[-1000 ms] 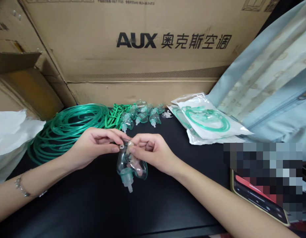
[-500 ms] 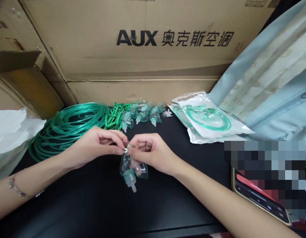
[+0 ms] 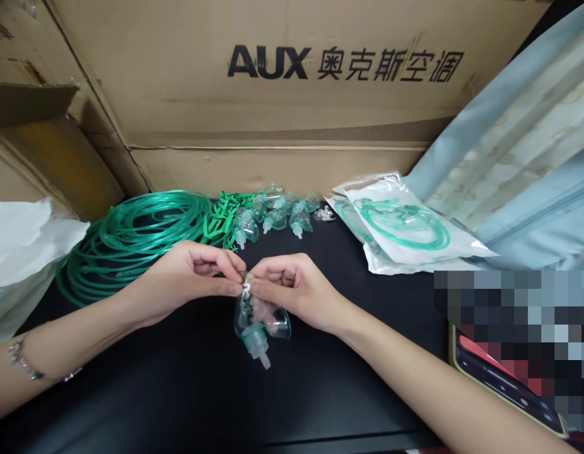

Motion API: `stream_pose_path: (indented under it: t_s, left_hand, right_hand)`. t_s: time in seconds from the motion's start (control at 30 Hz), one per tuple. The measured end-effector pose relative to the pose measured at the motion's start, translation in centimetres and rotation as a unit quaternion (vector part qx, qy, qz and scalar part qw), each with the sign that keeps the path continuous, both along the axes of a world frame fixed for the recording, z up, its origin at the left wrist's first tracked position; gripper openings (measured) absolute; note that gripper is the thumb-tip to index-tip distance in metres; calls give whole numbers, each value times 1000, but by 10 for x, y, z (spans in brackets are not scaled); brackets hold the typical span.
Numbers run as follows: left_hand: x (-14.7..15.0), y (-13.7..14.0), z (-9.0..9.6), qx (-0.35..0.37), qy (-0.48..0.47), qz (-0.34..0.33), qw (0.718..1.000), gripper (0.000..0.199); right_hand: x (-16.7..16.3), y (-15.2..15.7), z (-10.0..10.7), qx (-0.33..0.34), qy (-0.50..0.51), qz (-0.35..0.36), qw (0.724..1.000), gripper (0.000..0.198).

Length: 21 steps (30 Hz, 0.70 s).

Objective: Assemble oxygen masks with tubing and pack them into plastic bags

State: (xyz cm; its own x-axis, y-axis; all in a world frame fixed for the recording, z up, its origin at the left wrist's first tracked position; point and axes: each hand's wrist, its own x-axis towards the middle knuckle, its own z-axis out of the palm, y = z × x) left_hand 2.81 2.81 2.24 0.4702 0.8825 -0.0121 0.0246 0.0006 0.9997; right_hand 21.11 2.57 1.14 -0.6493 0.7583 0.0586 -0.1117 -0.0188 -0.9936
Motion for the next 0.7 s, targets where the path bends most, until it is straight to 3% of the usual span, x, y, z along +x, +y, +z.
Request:
stream_pose_path:
  t_s: [0.27,0.7]
  left_hand:
    - [0,-2,0,28,-9,23,999,7]
    - [-1,-2,3,124,50,43,990,6]
  right_hand:
    - [1,-1,3,40,-27,-5,999,13]
    - [3,-2,7,73,-58,5,996,20]
